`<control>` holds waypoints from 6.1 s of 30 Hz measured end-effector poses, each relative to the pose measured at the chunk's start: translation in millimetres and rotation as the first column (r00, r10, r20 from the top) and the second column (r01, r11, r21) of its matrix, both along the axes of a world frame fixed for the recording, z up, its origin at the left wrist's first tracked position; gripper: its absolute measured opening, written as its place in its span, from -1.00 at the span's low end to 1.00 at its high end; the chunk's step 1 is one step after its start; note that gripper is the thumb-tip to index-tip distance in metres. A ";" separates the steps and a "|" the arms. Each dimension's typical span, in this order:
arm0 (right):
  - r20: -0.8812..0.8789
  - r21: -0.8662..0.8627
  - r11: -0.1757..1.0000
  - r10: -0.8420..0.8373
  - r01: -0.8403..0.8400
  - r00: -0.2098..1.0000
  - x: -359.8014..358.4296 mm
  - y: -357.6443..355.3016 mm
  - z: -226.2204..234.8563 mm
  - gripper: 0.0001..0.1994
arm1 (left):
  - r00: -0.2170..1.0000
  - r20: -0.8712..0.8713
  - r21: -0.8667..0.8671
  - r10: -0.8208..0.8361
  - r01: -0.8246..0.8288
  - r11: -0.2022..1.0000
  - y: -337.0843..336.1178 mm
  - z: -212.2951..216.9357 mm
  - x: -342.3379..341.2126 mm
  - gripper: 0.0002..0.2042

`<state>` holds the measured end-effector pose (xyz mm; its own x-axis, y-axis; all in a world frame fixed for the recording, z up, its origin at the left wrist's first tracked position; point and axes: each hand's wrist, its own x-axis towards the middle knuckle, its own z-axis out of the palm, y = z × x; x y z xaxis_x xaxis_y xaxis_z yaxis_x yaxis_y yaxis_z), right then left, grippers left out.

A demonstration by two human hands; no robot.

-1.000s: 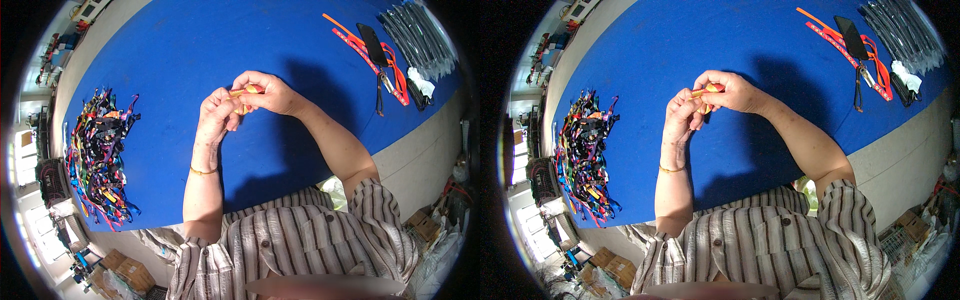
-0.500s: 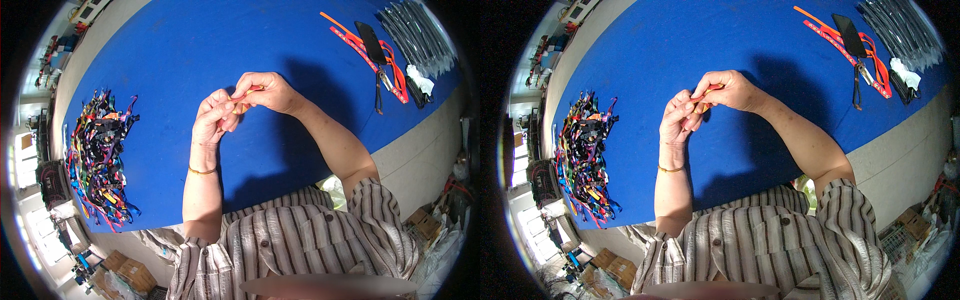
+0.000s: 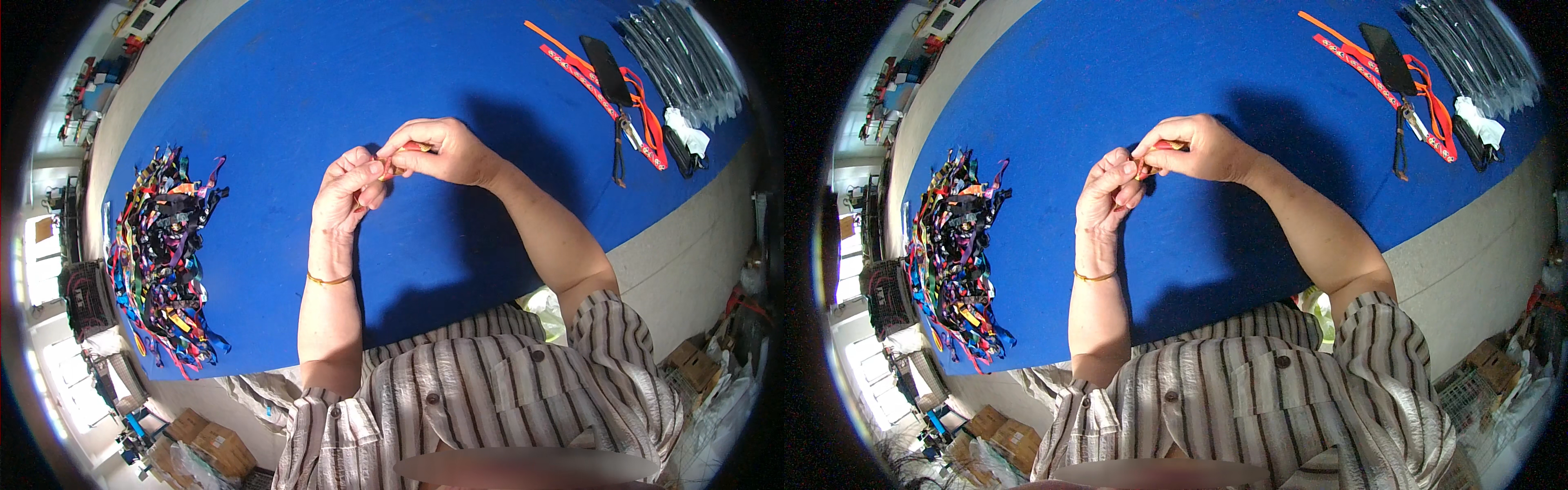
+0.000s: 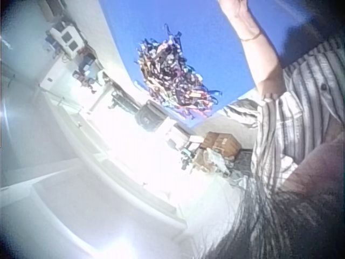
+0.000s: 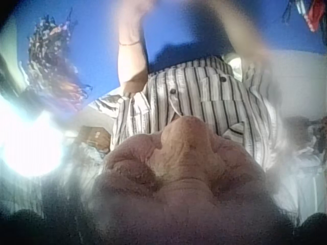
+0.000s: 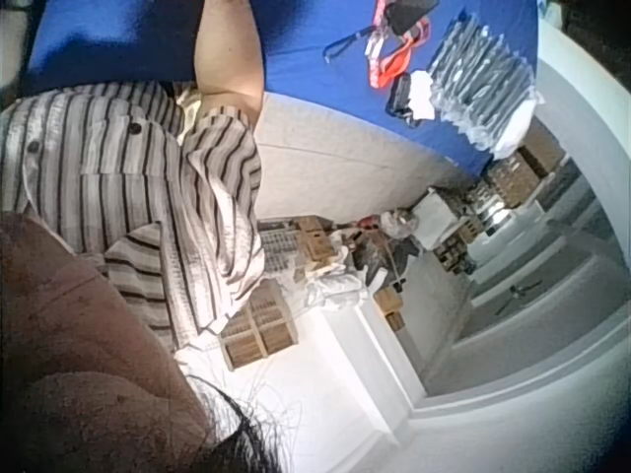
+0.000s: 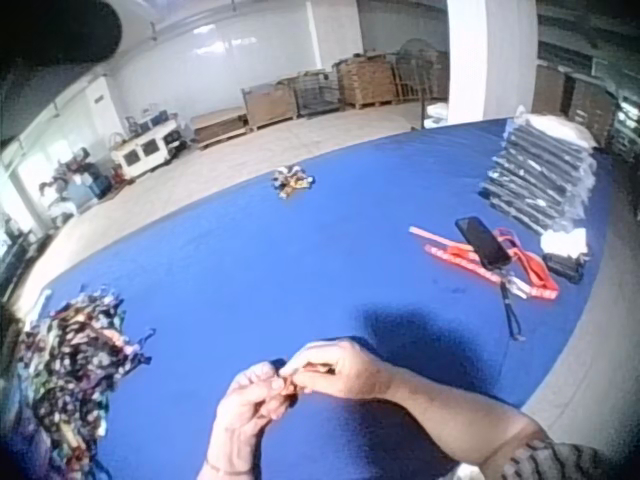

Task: Manually tying fabric ribbons into decorative bows at a factory workstation.

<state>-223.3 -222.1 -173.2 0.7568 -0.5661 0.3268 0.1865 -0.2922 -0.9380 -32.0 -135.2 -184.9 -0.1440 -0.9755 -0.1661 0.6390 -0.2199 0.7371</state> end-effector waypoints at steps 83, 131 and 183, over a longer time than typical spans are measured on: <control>-0.201 0.480 0.840 -0.174 0.251 0.964 4.9 -1.8 -8.2 -0.82 | -0.238 0.570 -0.777 0.786 0.153 0.610 3.4 5.1 -46.0 -0.75; -0.005 0.427 0.904 -0.010 0.011 1.000 4.0 1.8 0.4 -0.88 | 0.952 0.178 -0.088 0.248 -0.236 0.968 0.0 -1.8 -20.9 -0.70; -0.101 0.270 0.961 -0.037 0.063 0.994 -1.6 -7.5 -4.7 -0.89 | 0.988 0.060 -0.062 0.144 -0.141 0.988 -3.8 -2.3 -15.4 -0.77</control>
